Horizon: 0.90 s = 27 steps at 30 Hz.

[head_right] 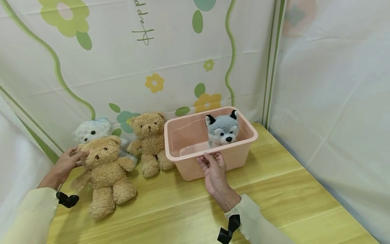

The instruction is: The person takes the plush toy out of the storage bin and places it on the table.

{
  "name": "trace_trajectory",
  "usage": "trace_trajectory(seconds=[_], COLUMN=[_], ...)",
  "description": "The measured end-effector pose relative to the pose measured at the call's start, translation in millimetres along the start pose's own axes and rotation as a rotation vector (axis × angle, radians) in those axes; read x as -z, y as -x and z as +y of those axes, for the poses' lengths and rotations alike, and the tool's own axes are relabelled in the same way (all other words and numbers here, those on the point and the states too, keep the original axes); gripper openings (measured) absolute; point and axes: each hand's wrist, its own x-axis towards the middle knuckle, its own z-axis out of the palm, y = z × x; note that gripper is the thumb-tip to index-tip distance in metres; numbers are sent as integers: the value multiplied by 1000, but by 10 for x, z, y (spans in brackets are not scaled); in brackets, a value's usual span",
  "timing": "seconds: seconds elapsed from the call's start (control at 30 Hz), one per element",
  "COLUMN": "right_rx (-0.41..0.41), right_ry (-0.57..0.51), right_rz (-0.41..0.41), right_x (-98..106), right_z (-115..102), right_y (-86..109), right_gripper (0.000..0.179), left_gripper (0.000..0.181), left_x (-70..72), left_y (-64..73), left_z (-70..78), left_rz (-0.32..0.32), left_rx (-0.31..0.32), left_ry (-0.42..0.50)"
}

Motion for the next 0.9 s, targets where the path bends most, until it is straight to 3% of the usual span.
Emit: trace_trajectory(seconds=[0.33, 0.5, 0.73, 0.9], right_rx=[-2, -4, -5, -7], right_ry=[-16, -16, -11, -11], right_rz=[-2, 0, 2, 5], right_x=[-4, -1, -6, -10], right_z=[-2, -10, -10, -7], right_y=[2, 0, -1, 6], right_gripper=[12, 12, 11, 11], left_gripper=[95, 90, 90, 91], left_x=[-21, -12, -24, -57], left_y=[0, 29, 98, 80], left_z=[38, 87, 320, 562], left_rz=[27, 108, 277, 281], left_rx=[-15, -30, -63, -133], left_ry=[7, -3, -68, -92])
